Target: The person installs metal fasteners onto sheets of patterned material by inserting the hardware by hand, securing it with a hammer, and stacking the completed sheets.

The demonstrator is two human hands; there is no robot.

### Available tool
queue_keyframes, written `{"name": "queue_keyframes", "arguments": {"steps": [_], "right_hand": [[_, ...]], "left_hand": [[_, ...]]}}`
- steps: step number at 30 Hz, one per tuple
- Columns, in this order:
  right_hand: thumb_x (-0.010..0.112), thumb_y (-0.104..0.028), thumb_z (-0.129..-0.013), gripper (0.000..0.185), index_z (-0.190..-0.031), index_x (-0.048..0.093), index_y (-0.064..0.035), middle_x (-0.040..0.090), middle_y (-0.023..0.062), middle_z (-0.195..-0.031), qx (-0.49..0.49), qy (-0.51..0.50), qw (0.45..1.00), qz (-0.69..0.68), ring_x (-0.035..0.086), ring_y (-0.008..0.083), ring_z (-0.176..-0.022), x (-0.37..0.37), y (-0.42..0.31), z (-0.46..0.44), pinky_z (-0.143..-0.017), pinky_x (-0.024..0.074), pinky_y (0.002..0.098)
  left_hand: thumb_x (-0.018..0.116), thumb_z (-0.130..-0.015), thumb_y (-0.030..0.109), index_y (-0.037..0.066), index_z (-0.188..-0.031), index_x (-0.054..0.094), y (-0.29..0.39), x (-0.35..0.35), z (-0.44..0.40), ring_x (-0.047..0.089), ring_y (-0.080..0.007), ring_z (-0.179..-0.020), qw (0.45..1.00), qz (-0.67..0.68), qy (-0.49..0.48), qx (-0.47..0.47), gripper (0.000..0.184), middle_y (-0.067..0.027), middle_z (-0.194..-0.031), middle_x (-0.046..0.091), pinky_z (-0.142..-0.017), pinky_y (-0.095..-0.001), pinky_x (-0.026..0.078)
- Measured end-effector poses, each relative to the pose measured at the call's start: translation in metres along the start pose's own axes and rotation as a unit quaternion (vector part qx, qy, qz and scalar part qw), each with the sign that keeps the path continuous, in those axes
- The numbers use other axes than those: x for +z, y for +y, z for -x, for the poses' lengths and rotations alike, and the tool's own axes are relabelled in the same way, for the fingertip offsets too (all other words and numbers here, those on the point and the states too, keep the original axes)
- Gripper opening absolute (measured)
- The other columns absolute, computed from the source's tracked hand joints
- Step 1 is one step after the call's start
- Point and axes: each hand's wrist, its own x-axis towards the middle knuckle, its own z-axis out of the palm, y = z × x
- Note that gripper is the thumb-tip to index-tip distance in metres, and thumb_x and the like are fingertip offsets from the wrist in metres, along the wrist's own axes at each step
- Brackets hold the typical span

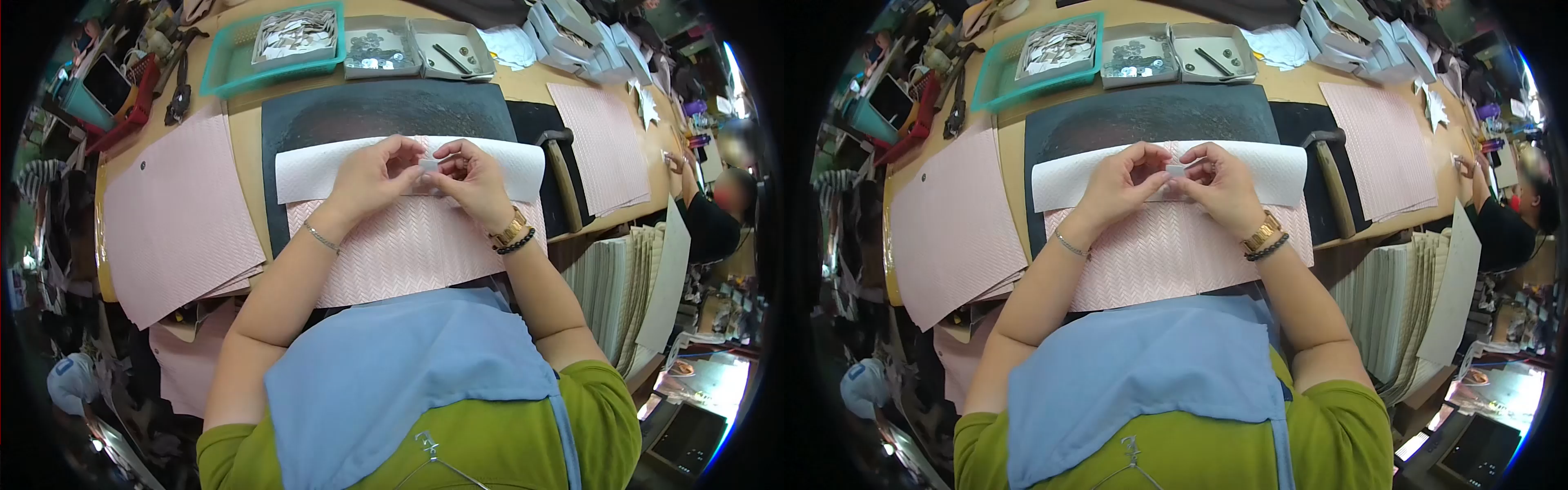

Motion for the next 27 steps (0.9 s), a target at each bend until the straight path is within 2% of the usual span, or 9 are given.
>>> {"name": "queue_keyframes", "arguments": {"steps": [4, 7, 10, 13, 16, 25, 27], "right_hand": [[0.080, -0.010, -0.083, 0.029, -0.104, 0.062, -0.0034, 0.067, 0.0015, -0.086, -0.039, -0.014, 0.999, 0.008, 0.063, 0.0052, -0.078, 0.001, 0.007, 0.001, -0.068, 0.0527, 0.0203], [0.078, -0.010, -0.086, 0.026, -0.105, 0.062, -0.0029, 0.066, 0.0006, -0.090, -0.057, -0.014, 0.998, 0.023, 0.062, 0.0050, -0.079, -0.003, 0.011, -0.001, -0.069, 0.0518, 0.0209], [0.074, -0.008, -0.089, 0.022, -0.105, 0.061, -0.0027, 0.064, -0.0011, -0.089, -0.030, -0.020, 0.999, 0.016, 0.061, 0.0040, -0.079, -0.006, 0.011, -0.002, -0.070, 0.0508, 0.0195], [0.074, -0.007, -0.088, 0.021, -0.105, 0.061, -0.0030, 0.064, -0.0007, -0.088, -0.049, -0.026, 0.998, 0.017, 0.061, 0.0044, -0.078, -0.006, 0.014, -0.003, -0.069, 0.0511, 0.0197], [0.074, -0.006, -0.088, 0.019, -0.102, 0.062, -0.0035, 0.064, -0.0006, -0.087, -0.040, -0.027, 0.999, 0.019, 0.060, 0.0041, -0.077, -0.005, 0.010, -0.003, -0.068, 0.0508, 0.0196], [0.073, -0.006, -0.085, 0.017, -0.092, 0.058, -0.0049, 0.059, -0.0031, -0.079, -0.017, -0.019, 0.996, 0.081, 0.054, 0.0031, -0.069, -0.002, 0.003, -0.007, -0.060, 0.0475, 0.0198], [0.072, -0.004, -0.084, 0.016, -0.091, 0.057, -0.0048, 0.057, -0.0033, -0.078, -0.008, -0.028, 0.995, 0.092, 0.053, 0.0033, -0.069, -0.003, 0.004, -0.013, -0.059, 0.0469, 0.0199]], "left_hand": [[0.070, -0.091, 0.009, 0.000, -0.108, 0.071, 0.002, -0.002, 0.000, 0.065, -0.0071, -0.088, 0.996, 0.057, -0.038, -0.052, 0.019, -0.0027, -0.099, 0.071, -0.080, -0.0216, 0.051], [0.072, -0.089, 0.009, 0.001, -0.108, 0.072, 0.006, -0.002, 0.002, 0.065, -0.0068, -0.087, 0.992, 0.111, -0.033, -0.053, 0.021, -0.0030, -0.098, 0.072, -0.078, -0.0211, 0.051], [0.072, -0.089, 0.007, 0.001, -0.108, 0.072, 0.005, -0.005, 0.001, 0.065, -0.0066, -0.085, 0.997, 0.035, -0.045, -0.050, 0.020, -0.0030, -0.096, 0.072, -0.076, -0.0213, 0.051], [0.071, -0.088, 0.006, 0.000, -0.106, 0.072, 0.003, -0.006, 0.002, 0.064, -0.0064, -0.082, 0.998, 0.010, -0.041, -0.039, 0.019, -0.0028, -0.093, 0.073, -0.075, -0.0214, 0.051], [0.070, -0.085, 0.013, 0.005, -0.104, 0.074, -0.005, -0.003, 0.002, 0.066, -0.0087, -0.071, 1.000, -0.002, -0.003, 0.010, 0.021, -0.0058, -0.082, 0.074, -0.067, -0.0245, 0.052], [0.073, -0.080, 0.019, 0.010, -0.109, 0.070, 0.004, -0.003, 0.001, 0.062, -0.0097, -0.062, 0.997, -0.069, 0.010, -0.040, 0.031, -0.0018, -0.079, 0.073, -0.060, -0.0263, 0.049], [0.072, -0.082, 0.012, 0.006, -0.114, 0.067, 0.008, -0.001, 0.000, 0.053, -0.0034, -0.063, 0.997, -0.059, 0.006, -0.054, 0.032, 0.0025, -0.079, 0.068, -0.059, -0.0204, 0.044]]}}
